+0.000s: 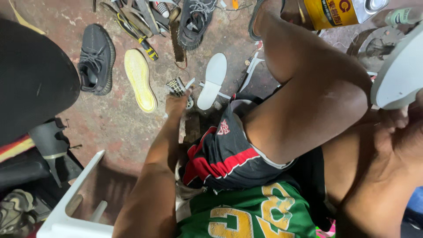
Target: The person applies adhesive to a shoe sole component using a thin applicator and then fits and presses two sole parts together by hand.
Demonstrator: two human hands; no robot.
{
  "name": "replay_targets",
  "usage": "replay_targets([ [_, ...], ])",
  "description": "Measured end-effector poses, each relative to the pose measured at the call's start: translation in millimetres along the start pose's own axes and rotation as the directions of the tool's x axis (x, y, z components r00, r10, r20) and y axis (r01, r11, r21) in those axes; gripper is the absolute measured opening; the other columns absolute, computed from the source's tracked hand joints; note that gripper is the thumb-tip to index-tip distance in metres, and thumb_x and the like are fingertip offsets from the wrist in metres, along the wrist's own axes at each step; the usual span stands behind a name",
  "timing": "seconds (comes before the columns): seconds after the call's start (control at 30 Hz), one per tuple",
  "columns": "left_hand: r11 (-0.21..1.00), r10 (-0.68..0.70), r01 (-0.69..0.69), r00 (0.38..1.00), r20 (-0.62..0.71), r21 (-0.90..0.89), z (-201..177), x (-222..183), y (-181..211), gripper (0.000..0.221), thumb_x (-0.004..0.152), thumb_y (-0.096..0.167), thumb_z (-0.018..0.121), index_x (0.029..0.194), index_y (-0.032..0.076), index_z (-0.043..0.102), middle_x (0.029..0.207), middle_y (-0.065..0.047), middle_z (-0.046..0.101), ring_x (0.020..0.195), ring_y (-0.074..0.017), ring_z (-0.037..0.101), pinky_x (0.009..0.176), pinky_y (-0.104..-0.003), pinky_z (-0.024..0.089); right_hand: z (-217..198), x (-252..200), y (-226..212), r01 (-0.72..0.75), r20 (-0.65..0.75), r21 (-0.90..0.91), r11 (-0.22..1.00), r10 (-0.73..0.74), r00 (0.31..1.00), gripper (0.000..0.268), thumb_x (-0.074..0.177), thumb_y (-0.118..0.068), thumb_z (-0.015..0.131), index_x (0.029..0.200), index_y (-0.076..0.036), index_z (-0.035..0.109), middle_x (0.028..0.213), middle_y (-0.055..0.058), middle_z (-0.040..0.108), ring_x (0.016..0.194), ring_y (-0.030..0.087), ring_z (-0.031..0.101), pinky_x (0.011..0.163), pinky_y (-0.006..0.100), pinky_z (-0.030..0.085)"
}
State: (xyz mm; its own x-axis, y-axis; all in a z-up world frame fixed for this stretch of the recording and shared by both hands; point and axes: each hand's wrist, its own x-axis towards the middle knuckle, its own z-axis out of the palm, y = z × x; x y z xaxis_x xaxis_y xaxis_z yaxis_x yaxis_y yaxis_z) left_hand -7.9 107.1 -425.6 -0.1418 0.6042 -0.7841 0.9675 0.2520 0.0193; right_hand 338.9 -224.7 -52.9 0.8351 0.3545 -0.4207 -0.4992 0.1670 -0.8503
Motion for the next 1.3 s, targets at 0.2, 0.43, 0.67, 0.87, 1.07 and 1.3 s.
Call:
replay_targets([
  [0.2, 1.0, 0.002, -0.003, 0.999, -0.054, -0.005, 10.8, 1.0, 6.4, 0.098, 0.063, 0.066, 0.085, 0.129, 0.0, 0.053, 0.126, -0.018, 0.068, 0.119, -0.0311, 0.066, 0.1, -0.041, 0.052, 45.1, -15.7, -5.3, 0.034, -0.019, -0.083, 0.996, -0.036, 0.999, 0.018, 0.11, -0.021, 0.058, 0.107, -0.003, 0.058, 0.067, -0.002, 0.044, 0.056, 0.007, 0.039, 0.068, 0.021, 0.042],
  [0.43, 0.989, 0.121, -0.111, 0.987, 0.104, -0.094, -13.4, -4.7, 0.8, 0.079, 0.077, 0.056, 0.078, 0.127, 0.001, 0.051, 0.118, -0.017, 0.071, 0.106, -0.0263, 0.071, 0.098, -0.039, 0.054, 76.7, -24.7, -10.6, 0.092, -0.082, -0.129, 0.987, -0.103, 0.991, 0.013, 0.108, -0.013, 0.055, 0.112, -0.001, 0.056, 0.079, 0.003, 0.053, 0.059, 0.006, 0.042, 0.056, 0.018, 0.035],
  [0.67, 0.55, 0.597, -0.179, 0.767, 0.234, -0.816, -68.6, -39.8, -16.6, 0.042, 0.092, 0.025, 0.07, 0.124, 0.004, 0.054, 0.113, -0.007, 0.063, 0.098, -0.0186, 0.065, 0.084, -0.042, 0.06, 104.3, -33.0, -19.6, 0.242, 0.085, -0.175, 0.954, -0.23, 0.969, 0.023, 0.102, -0.008, 0.048, 0.122, 0.0, 0.055, 0.087, 0.009, 0.061, 0.056, 0.005, 0.042, 0.048, 0.014, 0.032],
  [0.87, 0.314, 0.822, -0.082, 0.522, 0.227, -0.946, -174.0, -140.8, 43.8, 0.047, 0.09, 0.016, 0.057, 0.136, 0.01, 0.05, 0.108, -0.003, 0.064, 0.098, -0.0228, 0.07, 0.079, -0.041, 0.061, 68.4, -16.7, -12.5, 0.211, 0.184, -0.16, 0.964, -0.181, 0.966, 0.013, 0.105, -0.004, 0.049, 0.117, 0.001, 0.052, 0.085, 0.007, 0.057, 0.057, 0.006, 0.04, 0.049, 0.018, 0.033],
  [1.07, 0.142, 0.942, -0.971, 0.192, -0.275, -0.191, -262.7, -271.1, 106.1, 0.08, 0.077, 0.012, 0.082, 0.149, 0.003, 0.048, 0.116, -0.009, 0.063, 0.101, -0.0171, 0.06, 0.088, -0.031, 0.05, 52.5, -7.4, -0.5, 0.156, 0.14, -0.197, 0.968, -0.13, 0.982, 0.023, 0.1, -0.005, 0.052, 0.123, -0.003, 0.056, 0.075, 0.0, 0.05, 0.052, 0.006, 0.038, 0.045, 0.021, 0.031],
  [1.3, -0.264, 0.951, -0.89, -0.175, -0.255, -0.372, -303.8, -372.2, 165.6, 0.067, 0.079, 0.018, 0.086, 0.135, 0.002, 0.053, 0.117, -0.007, 0.067, 0.109, -0.0126, 0.064, 0.1, -0.027, 0.052, 52.0, -13.8, 2.9, 0.136, 0.232, -0.162, 0.977, -0.096, 0.968, 0.022, 0.1, 0.001, 0.05, 0.121, -0.002, 0.055, 0.098, 0.0, 0.062, 0.059, 0.001, 0.042, 0.052, 0.017, 0.034],
])
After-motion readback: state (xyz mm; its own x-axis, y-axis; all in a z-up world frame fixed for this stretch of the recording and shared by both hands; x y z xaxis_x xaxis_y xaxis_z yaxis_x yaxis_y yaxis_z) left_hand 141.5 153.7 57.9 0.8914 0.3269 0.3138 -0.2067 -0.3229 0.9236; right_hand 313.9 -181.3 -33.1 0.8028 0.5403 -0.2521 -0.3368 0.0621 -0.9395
